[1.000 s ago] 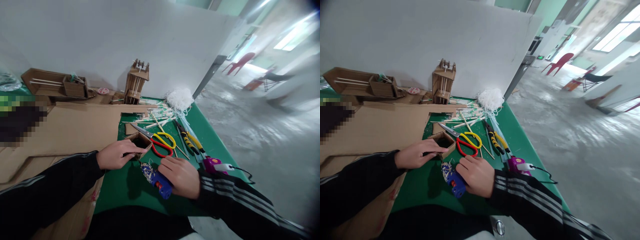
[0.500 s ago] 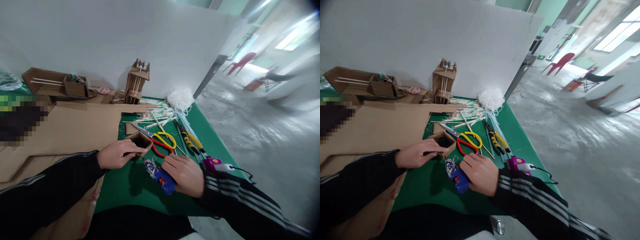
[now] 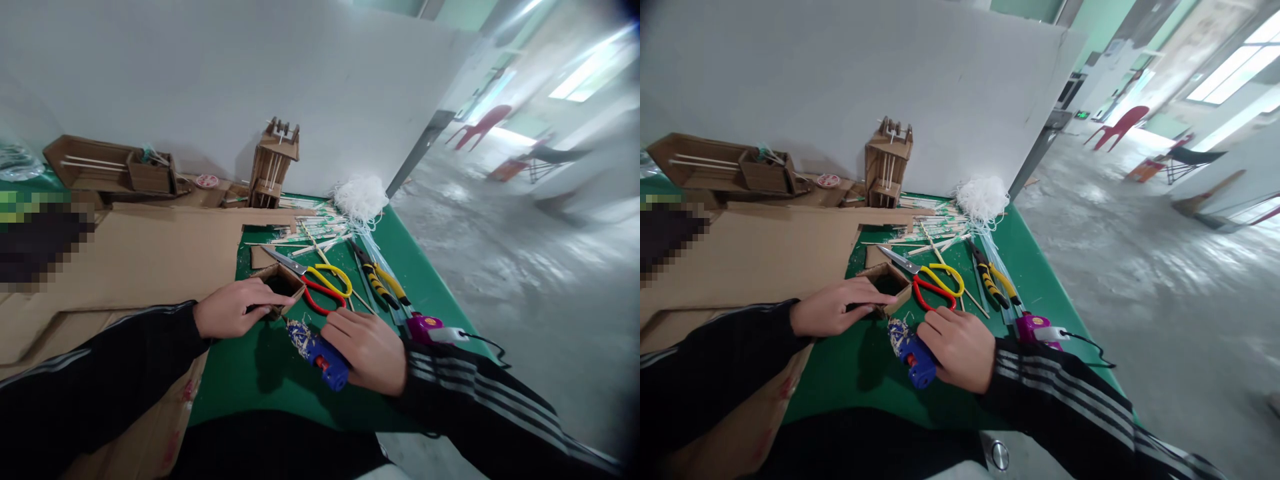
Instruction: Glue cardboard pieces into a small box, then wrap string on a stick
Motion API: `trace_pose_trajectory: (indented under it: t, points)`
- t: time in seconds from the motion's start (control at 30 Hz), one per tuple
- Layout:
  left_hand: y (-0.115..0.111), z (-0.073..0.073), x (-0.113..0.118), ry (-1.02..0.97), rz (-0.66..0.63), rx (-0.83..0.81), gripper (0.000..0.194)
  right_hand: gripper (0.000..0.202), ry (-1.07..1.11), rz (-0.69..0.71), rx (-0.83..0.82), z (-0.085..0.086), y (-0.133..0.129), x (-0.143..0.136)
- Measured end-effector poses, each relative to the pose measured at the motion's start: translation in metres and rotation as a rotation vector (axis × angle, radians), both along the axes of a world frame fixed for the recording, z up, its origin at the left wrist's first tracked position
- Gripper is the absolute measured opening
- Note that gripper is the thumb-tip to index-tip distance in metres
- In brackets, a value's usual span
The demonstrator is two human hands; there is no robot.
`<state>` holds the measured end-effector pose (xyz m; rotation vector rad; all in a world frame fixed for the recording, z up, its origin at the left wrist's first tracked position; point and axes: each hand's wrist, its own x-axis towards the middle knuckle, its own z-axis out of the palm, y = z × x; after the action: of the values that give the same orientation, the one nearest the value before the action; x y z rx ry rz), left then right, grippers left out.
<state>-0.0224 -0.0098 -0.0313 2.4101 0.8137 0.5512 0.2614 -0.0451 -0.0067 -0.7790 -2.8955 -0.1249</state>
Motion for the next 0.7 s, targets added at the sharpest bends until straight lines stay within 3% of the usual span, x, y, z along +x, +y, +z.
trace_pose_trajectory:
  t: [0.3, 0.47, 0.57, 0.7]
  points:
    - [0.000, 0.001, 0.000, -0.011, -0.016, 0.005, 0.043, 0.010, 0.008, -0.067, -0.040, 0.017, 0.006, 0.023]
    - [0.000, 0.002, -0.001, -0.012, -0.022, -0.011, 0.043, 0.014, 0.133, -0.111, -0.230, 0.036, 0.010, 0.046]
    - [0.000, 0.002, -0.001, -0.010, -0.015, -0.014, 0.042, 0.023, 0.285, -0.233, -0.323, 0.056, 0.013, 0.071]
    - [-0.001, 0.003, 0.000, -0.015, -0.012, -0.022, 0.042, 0.041, 0.591, -0.623, -0.285, 0.089, 0.037, 0.135]
